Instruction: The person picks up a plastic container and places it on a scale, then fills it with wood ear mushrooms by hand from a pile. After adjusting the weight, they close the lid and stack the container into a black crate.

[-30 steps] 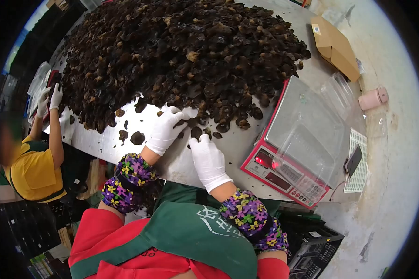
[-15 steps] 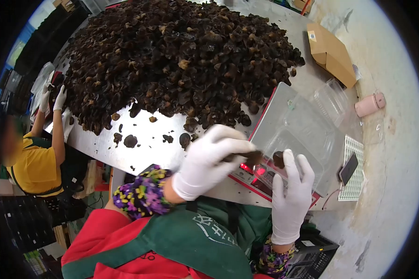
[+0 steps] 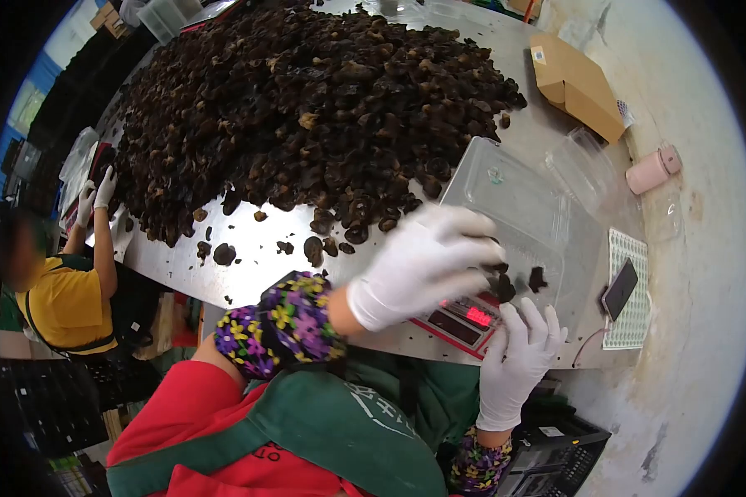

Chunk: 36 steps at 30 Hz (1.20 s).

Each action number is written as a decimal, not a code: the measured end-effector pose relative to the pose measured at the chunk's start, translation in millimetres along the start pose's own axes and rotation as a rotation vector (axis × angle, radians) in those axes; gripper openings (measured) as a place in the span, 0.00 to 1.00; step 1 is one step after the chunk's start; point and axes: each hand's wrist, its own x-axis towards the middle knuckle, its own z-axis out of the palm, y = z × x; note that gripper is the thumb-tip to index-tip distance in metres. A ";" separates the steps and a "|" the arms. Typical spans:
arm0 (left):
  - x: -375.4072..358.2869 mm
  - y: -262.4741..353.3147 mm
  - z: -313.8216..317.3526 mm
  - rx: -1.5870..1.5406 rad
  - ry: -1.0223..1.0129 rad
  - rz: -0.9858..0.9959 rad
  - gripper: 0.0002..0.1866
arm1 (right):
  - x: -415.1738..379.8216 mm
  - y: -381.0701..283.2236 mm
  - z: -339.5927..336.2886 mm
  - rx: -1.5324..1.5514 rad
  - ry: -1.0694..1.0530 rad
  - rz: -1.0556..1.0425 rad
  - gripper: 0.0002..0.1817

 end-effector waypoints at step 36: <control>-96.4 -98.2 -129.2 -0.536 0.160 -0.996 0.09 | -7.3 -100.8 42.6 0.541 -0.051 -0.333 0.17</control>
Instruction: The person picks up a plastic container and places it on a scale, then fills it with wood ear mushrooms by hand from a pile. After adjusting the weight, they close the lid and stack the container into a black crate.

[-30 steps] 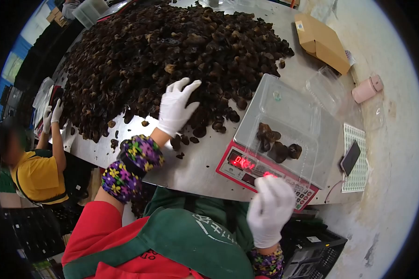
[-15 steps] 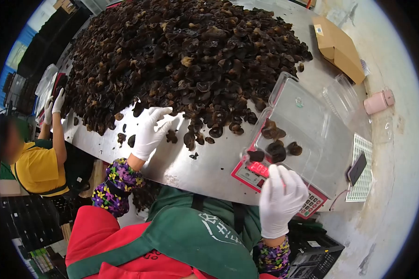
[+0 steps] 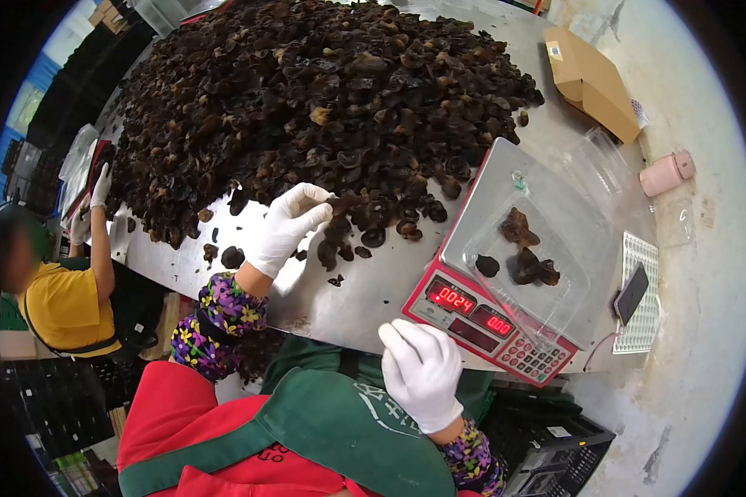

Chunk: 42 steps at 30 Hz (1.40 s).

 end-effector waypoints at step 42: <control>37.9 -32.5 -0.6 1.287 0.241 0.533 0.24 | -30.5 19.8 91.3 0.317 -0.182 0.071 0.13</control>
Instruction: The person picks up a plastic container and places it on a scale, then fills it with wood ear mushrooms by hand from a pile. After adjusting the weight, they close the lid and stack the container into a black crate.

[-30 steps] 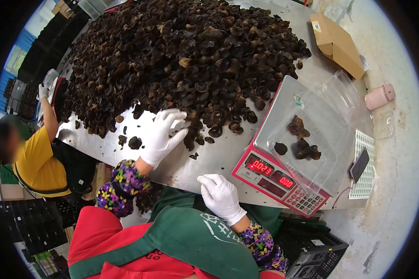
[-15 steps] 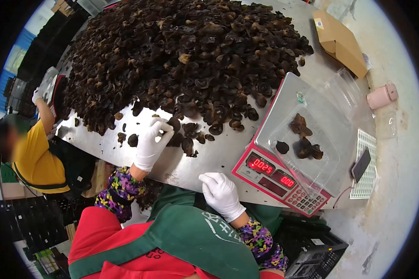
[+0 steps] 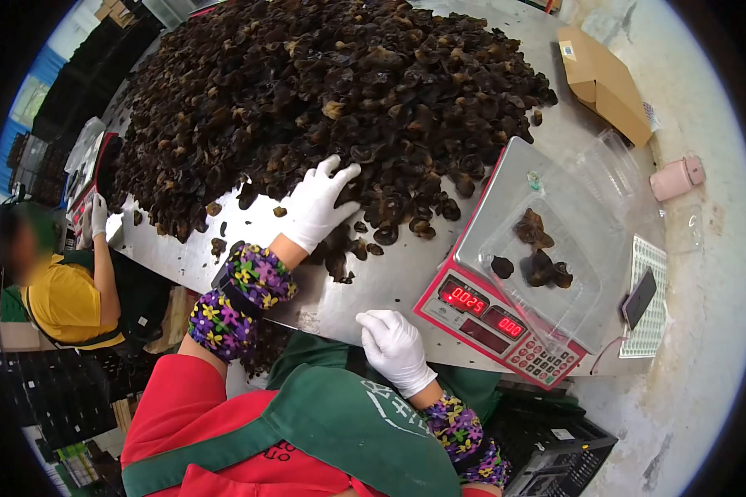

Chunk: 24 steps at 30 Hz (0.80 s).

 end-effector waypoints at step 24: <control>50.0 203.3 -69.7 -1.409 -0.186 -0.164 0.09 | -8.0 6.5 -1.7 0.074 0.020 -0.031 0.10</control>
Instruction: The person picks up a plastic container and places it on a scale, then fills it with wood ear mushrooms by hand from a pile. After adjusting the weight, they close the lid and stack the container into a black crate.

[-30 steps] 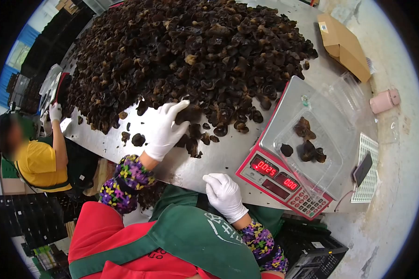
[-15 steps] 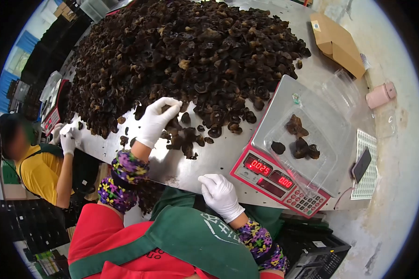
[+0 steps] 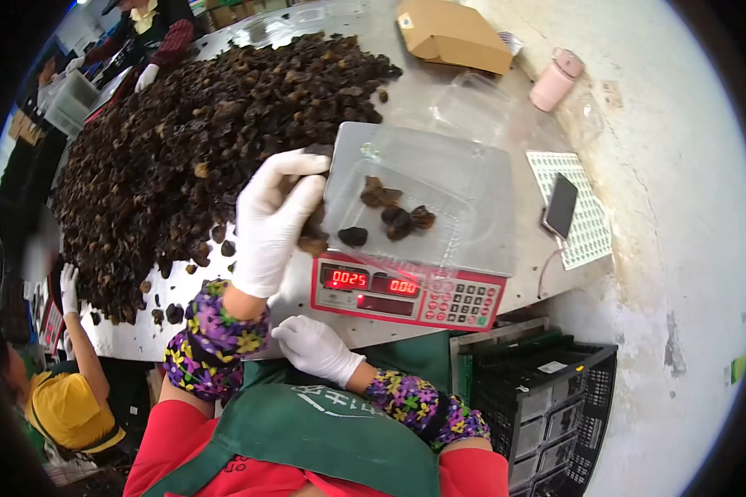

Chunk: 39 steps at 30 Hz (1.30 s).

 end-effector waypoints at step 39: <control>-108.4 -120.1 -175.6 1.158 0.017 0.125 0.19 | 48.6 -23.3 -7.6 -0.046 0.051 0.094 0.13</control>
